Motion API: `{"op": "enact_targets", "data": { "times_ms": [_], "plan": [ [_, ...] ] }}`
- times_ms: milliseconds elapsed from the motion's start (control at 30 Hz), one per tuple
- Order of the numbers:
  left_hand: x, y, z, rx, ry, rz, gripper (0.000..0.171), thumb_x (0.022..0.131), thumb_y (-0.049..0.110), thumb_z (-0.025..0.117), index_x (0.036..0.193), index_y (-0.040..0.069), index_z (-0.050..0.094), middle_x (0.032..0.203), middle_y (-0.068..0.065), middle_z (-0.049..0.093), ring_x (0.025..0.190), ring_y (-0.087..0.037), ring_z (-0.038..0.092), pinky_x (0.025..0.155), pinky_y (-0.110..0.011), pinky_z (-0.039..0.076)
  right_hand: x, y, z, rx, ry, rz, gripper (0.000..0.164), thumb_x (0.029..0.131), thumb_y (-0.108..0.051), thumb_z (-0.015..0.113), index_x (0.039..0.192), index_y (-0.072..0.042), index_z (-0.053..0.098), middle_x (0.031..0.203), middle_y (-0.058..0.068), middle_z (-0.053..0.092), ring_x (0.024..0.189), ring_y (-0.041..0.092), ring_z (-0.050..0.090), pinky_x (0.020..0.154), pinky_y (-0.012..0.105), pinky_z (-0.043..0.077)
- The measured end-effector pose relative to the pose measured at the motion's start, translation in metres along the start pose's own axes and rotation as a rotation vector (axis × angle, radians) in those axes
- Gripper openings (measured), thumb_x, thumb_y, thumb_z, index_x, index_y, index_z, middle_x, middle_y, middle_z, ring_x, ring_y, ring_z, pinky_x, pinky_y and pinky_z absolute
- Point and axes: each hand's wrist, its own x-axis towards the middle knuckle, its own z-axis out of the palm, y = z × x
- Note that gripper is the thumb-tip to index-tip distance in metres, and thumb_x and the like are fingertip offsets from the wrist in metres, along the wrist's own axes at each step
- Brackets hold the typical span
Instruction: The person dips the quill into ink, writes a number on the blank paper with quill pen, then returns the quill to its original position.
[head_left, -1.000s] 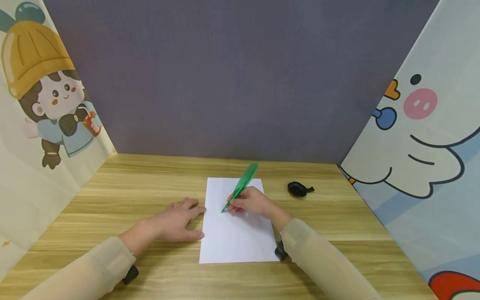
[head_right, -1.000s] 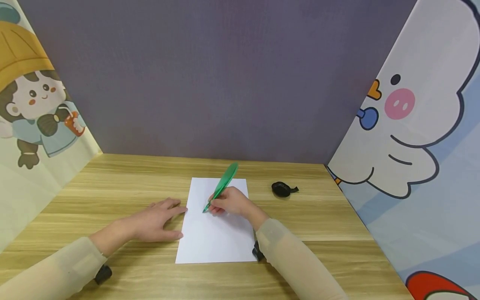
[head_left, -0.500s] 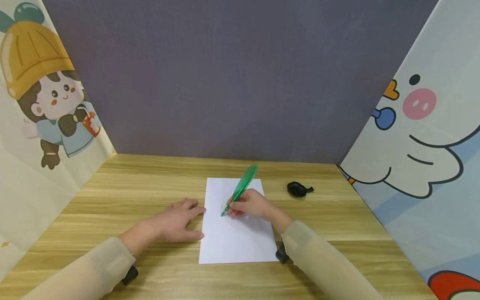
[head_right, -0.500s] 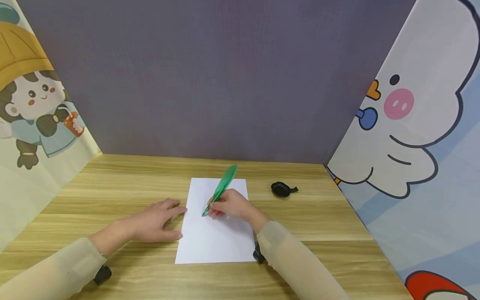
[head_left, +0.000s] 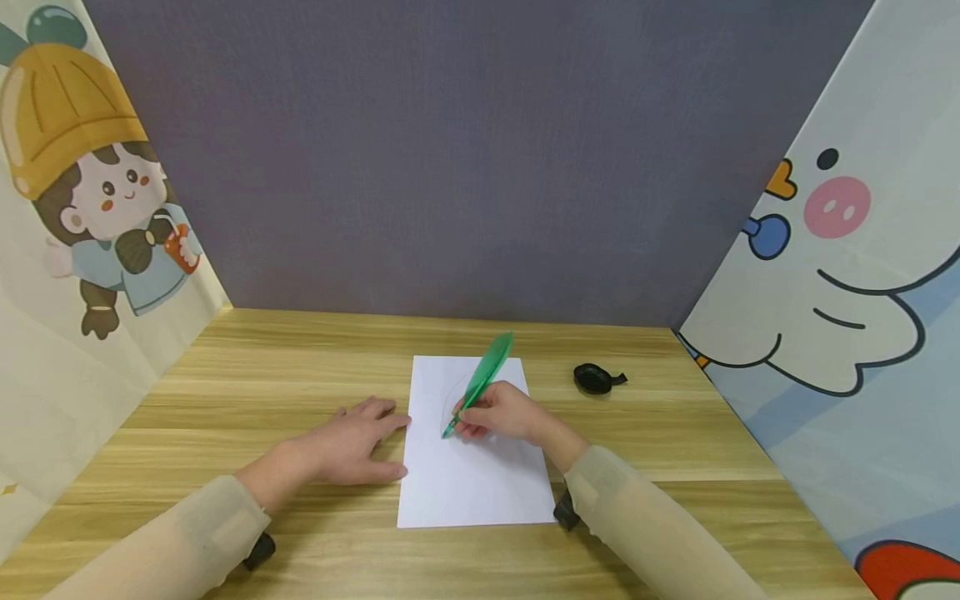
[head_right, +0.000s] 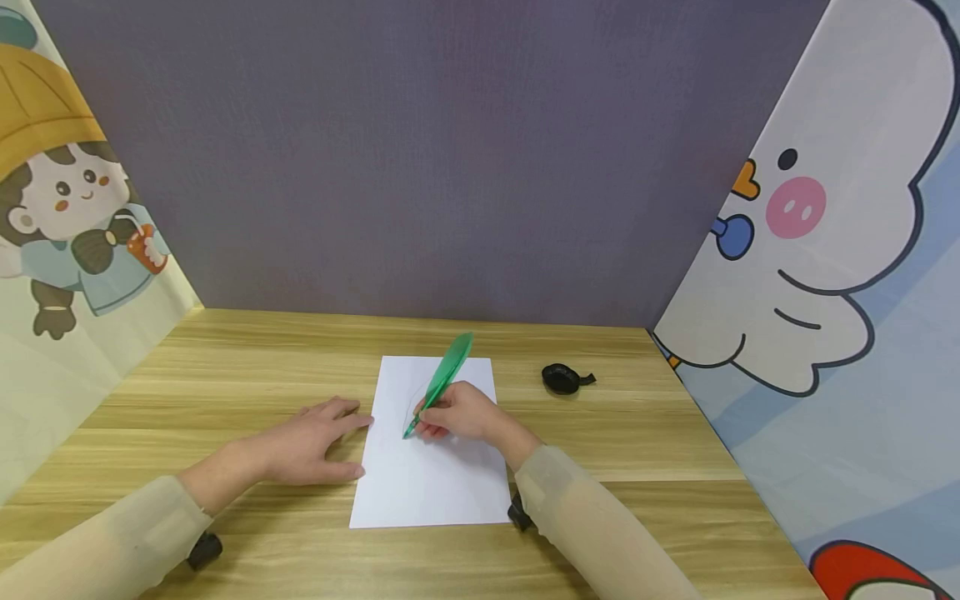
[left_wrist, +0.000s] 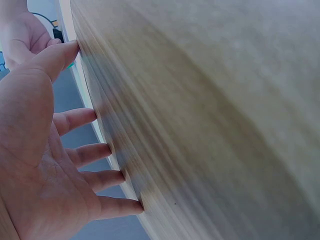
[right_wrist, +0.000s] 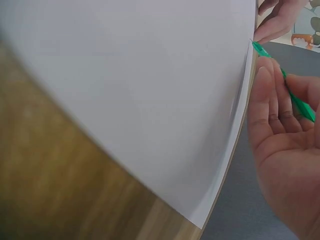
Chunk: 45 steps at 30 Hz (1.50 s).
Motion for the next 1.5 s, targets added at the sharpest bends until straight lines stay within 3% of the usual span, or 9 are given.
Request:
{"op": "enact_targets", "data": {
  "times_ms": [533,1500],
  "plan": [
    [0.001,0.0,0.0,0.002,0.001,-0.002,0.085,0.098,0.061,0.075,0.163,0.01,0.051,0.17,-0.031,0.039,0.159,-0.057,0.036,0.118,-0.09,0.027,-0.007,-0.001,0.001,0.004,-0.026,-0.005,0.021,0.107,-0.013,0.07,0.114,0.003,0.08,0.103,0.017,0.084,0.089,0.02,0.081,0.083,0.036,0.069],
    [0.003,-0.003,0.0,-0.001,-0.004,-0.002,0.084,0.1,0.06,0.074,0.164,0.011,0.05,0.171,-0.031,0.037,0.159,-0.058,0.033,0.118,-0.09,0.026,-0.021,0.002,0.0,0.013,-0.084,-0.016,0.021,0.107,-0.011,0.069,0.114,0.005,0.079,0.101,0.017,0.084,0.085,0.016,0.08,0.08,0.033,0.068]
  ]
}}
